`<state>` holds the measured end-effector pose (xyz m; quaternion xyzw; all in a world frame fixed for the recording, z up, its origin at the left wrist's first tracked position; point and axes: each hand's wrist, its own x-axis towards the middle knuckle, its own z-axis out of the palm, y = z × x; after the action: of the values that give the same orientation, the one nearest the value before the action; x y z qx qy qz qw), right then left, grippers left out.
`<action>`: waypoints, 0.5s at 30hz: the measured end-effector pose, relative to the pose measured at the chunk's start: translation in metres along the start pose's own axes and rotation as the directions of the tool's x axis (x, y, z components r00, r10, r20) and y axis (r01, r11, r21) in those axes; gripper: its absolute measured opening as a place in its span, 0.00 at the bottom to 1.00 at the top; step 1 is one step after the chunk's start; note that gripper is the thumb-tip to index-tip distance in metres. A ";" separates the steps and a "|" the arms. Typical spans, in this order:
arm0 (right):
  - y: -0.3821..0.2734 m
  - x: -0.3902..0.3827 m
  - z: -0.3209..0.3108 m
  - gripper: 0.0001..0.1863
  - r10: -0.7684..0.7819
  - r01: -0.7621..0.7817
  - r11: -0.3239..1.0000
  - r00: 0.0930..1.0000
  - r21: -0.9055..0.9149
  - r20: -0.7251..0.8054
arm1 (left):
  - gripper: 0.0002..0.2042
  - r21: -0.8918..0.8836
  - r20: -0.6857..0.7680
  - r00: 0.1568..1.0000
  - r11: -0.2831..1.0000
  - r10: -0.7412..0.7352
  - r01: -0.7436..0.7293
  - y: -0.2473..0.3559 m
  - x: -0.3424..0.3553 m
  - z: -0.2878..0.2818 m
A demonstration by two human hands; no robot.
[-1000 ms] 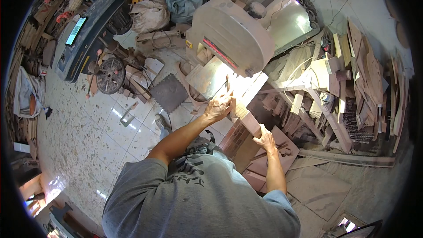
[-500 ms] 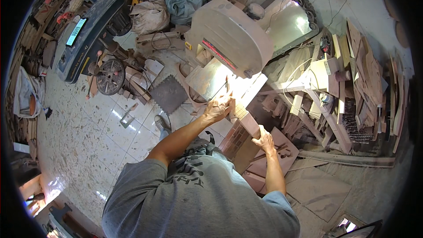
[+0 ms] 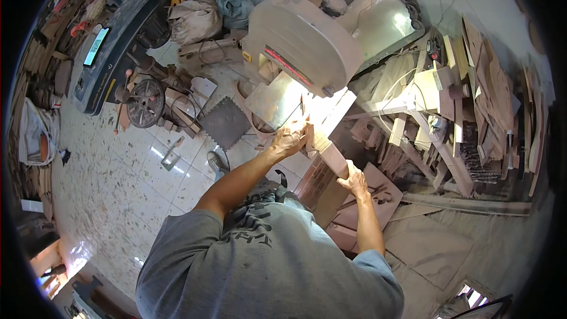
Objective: The person uses a band saw to cut along a marked line on a piece of light-colored wood, guiding the wood with both hands.
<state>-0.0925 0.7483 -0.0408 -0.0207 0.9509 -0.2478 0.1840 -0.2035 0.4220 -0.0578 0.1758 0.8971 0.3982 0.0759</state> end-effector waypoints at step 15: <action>0.001 0.001 0.001 0.38 0.022 -0.022 1.000 1.000 0.003 0.005 | 0.26 0.063 0.195 0.976 0.994 -0.099 0.088 0.009 0.006 -0.012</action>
<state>-0.0929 0.7484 -0.0423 -0.0104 0.9503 -0.2470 0.1891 -0.2103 0.4217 -0.0434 0.1740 0.9028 0.3503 0.1786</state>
